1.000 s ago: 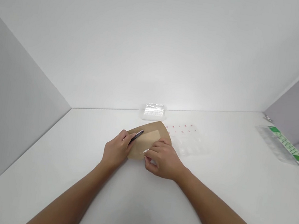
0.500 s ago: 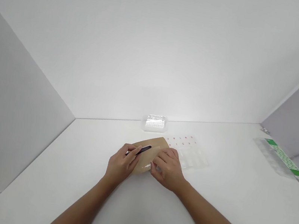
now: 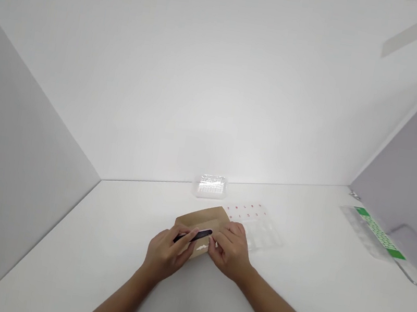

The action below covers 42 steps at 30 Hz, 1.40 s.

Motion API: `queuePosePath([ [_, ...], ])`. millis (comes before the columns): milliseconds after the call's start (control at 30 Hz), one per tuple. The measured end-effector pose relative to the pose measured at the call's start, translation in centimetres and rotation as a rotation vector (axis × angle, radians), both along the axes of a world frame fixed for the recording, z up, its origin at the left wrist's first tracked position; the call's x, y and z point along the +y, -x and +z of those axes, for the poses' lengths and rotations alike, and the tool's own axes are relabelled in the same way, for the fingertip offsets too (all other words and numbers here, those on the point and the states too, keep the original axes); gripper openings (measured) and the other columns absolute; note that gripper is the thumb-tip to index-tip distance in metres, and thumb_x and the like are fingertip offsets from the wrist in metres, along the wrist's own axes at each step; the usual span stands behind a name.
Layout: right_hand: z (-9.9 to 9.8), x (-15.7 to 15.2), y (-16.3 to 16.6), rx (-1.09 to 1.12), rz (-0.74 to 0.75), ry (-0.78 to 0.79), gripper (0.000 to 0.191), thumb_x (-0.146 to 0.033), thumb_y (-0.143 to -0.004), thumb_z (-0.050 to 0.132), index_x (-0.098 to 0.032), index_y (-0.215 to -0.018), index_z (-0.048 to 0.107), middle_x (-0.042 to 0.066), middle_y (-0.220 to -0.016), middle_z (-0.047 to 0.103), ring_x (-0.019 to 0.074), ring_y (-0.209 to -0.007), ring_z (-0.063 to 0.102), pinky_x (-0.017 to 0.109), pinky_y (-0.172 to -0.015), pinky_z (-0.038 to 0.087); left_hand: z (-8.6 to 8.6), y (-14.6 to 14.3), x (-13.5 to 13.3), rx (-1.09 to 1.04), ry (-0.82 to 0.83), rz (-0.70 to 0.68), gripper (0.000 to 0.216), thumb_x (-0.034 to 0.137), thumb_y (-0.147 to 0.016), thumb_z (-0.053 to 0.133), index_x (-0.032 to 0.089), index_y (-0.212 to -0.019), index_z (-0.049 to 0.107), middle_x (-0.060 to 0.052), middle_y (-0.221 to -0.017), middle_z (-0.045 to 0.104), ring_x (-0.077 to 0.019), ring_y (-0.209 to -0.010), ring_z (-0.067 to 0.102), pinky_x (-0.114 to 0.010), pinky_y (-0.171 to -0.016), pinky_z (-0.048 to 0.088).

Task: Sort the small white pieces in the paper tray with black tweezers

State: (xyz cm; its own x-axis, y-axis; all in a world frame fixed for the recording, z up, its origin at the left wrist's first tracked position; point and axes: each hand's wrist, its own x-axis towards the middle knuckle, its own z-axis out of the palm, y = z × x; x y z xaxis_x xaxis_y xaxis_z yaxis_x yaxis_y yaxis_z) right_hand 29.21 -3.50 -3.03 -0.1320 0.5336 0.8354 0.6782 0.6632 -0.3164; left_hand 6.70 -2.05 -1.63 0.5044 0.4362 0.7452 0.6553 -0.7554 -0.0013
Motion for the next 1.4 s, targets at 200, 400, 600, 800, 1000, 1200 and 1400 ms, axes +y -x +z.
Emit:
queuePosePath([
  [200, 0.3, 0.1, -0.6, 0.042, 0.035, -0.072, 0.032, -0.010, -0.084, 0.064, -0.022, -0.064, 0.041, -0.004, -0.056, 0.040, 0.0158, -0.066, 0.044, 0.034, -0.071, 0.037, 0.4, -0.5, -1.1, 0.043, -0.020, -0.014, 0.050, 0.015, -0.089, 0.071, 0.023, -0.137, 0.059, -0.005, -0.101, 0.072, -0.0139, -0.078, 0.067, -0.026, -0.061, 0.047],
  [400, 0.3, 0.0, -0.6, 0.028, 0.097, -0.056, 0.031, -0.009, -0.081, 0.063, -0.022, -0.065, 0.040, -0.004, -0.057, 0.040, 0.0156, -0.065, 0.043, 0.034, -0.069, 0.036, 0.6, -0.6, -1.0, 0.058, 0.004, 0.042, 0.044, 0.017, -0.091, 0.068, 0.020, -0.135, 0.059, -0.007, -0.101, 0.071, -0.0157, -0.078, 0.068, -0.027, -0.060, 0.049],
  [600, 0.4, -0.1, -0.8, -0.021, 0.196, -0.067, 0.028, -0.009, -0.079, 0.063, -0.023, -0.068, 0.041, -0.004, -0.057, 0.041, 0.0158, -0.065, 0.043, 0.032, -0.067, 0.034, 0.5, -0.9, -1.1, 0.035, 0.013, 0.054, 0.043, 0.018, -0.092, 0.067, 0.020, -0.134, 0.059, -0.008, -0.102, 0.072, -0.0166, -0.079, 0.068, -0.028, -0.063, 0.051],
  [800, -0.1, -0.1, -1.0, -0.032, 0.252, -0.039, 0.028, -0.010, -0.083, 0.059, -0.024, -0.069, 0.039, -0.005, -0.056, 0.038, 0.0132, -0.056, 0.039, 0.029, -0.059, 0.033, 0.9, -1.1, -1.4, 0.068, -0.030, 0.063, 0.043, 0.017, -0.091, 0.066, 0.017, -0.133, 0.058, -0.009, -0.103, 0.072, -0.0172, -0.079, 0.068, -0.028, -0.059, 0.047],
  [1000, -0.7, -0.4, -1.4, -0.028, 0.218, 0.065, 0.032, -0.016, -0.089, 0.054, -0.024, -0.065, 0.035, -0.006, -0.055, 0.035, 0.0119, -0.051, 0.031, 0.029, -0.052, 0.027, 1.4, -1.6, -1.9, 0.078, -0.041, 0.041, 0.044, 0.016, -0.091, 0.065, 0.016, -0.134, 0.056, -0.010, -0.102, 0.071, -0.0190, -0.082, 0.069, -0.029, -0.060, 0.047],
  [1200, -0.5, -0.3, -1.4, -0.027, 0.227, 0.069, 0.031, -0.014, -0.089, 0.055, -0.023, -0.065, 0.036, -0.006, -0.056, 0.036, 0.0112, -0.052, 0.032, 0.028, -0.053, 0.028, 1.4, -1.8, -1.9, 0.095, 0.015, -0.021, 0.043, 0.016, -0.094, 0.062, 0.016, -0.136, 0.055, -0.010, -0.104, 0.070, -0.0201, -0.088, 0.069, -0.030, -0.066, 0.053],
  [1400, -0.9, -0.1, -1.4, -0.013, 0.206, 0.092, 0.034, -0.014, -0.089, 0.055, -0.023, -0.064, 0.035, -0.006, -0.056, 0.034, 0.0107, -0.052, 0.032, 0.028, -0.053, 0.028, 1.3, -1.3, -1.5, 0.089, -0.011, -0.009, 0.045, 0.016, -0.096, 0.061, 0.018, -0.139, 0.052, -0.009, -0.104, 0.070, -0.0182, -0.086, 0.069, -0.027, -0.062, 0.052],
])
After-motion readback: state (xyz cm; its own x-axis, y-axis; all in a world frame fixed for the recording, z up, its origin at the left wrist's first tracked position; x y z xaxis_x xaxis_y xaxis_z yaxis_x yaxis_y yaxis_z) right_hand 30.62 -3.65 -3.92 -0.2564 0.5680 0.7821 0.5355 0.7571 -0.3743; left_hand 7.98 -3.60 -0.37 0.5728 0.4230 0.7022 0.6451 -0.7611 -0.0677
